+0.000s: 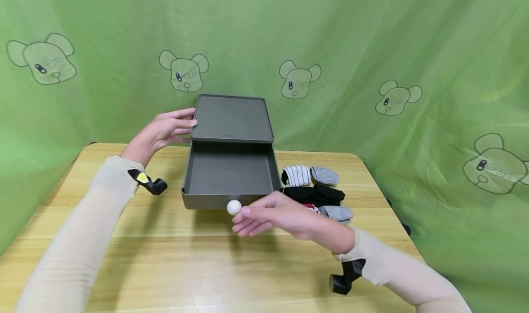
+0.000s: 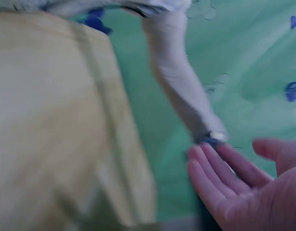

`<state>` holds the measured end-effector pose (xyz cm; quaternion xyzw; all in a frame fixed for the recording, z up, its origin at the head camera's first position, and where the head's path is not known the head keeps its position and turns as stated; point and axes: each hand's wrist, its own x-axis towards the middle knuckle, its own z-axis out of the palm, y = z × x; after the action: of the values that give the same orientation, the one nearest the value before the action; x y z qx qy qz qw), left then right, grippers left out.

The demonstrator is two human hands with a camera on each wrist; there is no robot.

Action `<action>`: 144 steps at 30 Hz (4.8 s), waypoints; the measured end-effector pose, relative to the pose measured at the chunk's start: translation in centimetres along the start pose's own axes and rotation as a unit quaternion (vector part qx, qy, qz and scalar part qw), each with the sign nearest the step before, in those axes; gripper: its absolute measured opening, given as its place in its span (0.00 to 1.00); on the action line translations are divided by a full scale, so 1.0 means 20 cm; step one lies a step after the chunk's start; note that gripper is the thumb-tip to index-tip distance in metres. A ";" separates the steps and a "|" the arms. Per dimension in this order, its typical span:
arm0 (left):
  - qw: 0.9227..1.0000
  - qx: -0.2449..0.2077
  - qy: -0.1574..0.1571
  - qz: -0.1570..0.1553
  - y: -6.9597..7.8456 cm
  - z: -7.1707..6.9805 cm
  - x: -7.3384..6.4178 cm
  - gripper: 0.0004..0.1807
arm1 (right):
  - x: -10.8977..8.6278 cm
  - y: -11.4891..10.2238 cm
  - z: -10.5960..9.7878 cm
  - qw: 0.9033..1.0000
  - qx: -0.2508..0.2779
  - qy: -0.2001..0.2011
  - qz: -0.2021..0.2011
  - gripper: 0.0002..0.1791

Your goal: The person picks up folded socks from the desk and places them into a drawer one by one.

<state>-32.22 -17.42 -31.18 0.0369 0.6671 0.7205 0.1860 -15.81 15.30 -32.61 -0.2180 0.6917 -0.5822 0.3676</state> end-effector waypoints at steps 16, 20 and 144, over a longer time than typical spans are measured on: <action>1.000 -0.008 -0.002 0.004 -0.01 -0.01 0.01 0.37 | -0.04 -0.19 -0.82 0.935 -0.291 0.165 -0.114 0.19; 1.000 -0.009 0.001 0.009 -0.02 -0.01 0.02 0.37 | 0.06 0.01 -1.00 0.910 -0.384 0.147 -0.048 0.22; 1.000 -0.020 0.013 -0.003 -0.03 -0.01 0.09 0.38 | 0.75 -0.56 -0.25 0.884 -0.458 -0.092 -0.011 0.26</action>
<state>-33.89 -17.05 -32.20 0.0218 0.6547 0.7337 0.1806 -30.66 5.08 -25.41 -0.4224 0.8418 -0.1825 0.2823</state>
